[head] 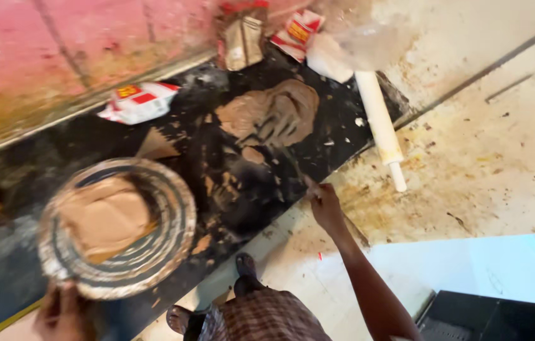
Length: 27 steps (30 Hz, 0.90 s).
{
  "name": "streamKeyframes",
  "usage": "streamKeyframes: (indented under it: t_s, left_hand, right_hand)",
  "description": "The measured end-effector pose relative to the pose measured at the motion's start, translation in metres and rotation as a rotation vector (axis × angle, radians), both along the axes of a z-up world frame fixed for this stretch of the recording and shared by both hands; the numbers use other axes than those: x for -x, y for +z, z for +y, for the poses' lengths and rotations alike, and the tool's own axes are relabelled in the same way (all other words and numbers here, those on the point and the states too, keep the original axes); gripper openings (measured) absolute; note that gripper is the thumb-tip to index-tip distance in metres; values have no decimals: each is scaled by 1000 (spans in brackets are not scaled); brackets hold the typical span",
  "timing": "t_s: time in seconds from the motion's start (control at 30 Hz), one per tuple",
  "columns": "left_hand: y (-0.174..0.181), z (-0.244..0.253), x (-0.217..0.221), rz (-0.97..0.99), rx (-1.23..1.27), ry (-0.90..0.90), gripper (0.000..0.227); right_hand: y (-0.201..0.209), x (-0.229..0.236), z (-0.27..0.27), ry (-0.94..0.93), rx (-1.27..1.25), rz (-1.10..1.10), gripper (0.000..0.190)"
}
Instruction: The person spreads a brown paste onto a square block using a metal spatula. They smooth the surface and scrape excess paste back onto the work surface, repeating the process on multiple blocks.
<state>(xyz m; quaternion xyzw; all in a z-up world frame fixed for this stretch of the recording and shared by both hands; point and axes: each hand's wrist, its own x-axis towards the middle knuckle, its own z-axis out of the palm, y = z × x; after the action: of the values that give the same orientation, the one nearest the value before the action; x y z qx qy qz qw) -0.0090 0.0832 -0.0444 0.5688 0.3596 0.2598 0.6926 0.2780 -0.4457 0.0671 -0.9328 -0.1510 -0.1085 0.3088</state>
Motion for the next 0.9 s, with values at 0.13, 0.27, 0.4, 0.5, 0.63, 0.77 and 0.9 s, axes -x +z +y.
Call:
streamKeyframes:
  t_s: [0.13,0.27,0.4,0.5,0.63,0.77,0.9]
  left_hand:
    - [-3,3,-4,-148,151,-33,32]
    - [15,-7,3,-207,121,-54,34]
    - [34,-28,0,-91,30,78,23]
    - [49,-36,-15,-63,36,147,13]
    - [62,-43,-18,135,-79,130,38]
    - [61,-51,-23,57,66,145,30]
    - [64,-84,-30,-143,-17,229,52]
  right_hand:
    - [-47,-62,-65,-260,92,93,51]
    - [-75,-123,-88,-265,153,128,30]
    - [-78,-122,-106,88,-22,304,47]
    - [-50,-77,-111,333,-204,613,13]
    - [27,-44,-46,477,-249,887,38]
    - [133,-24,78,963,17,440,26]
    - [243,20,189,998,533,151,32]
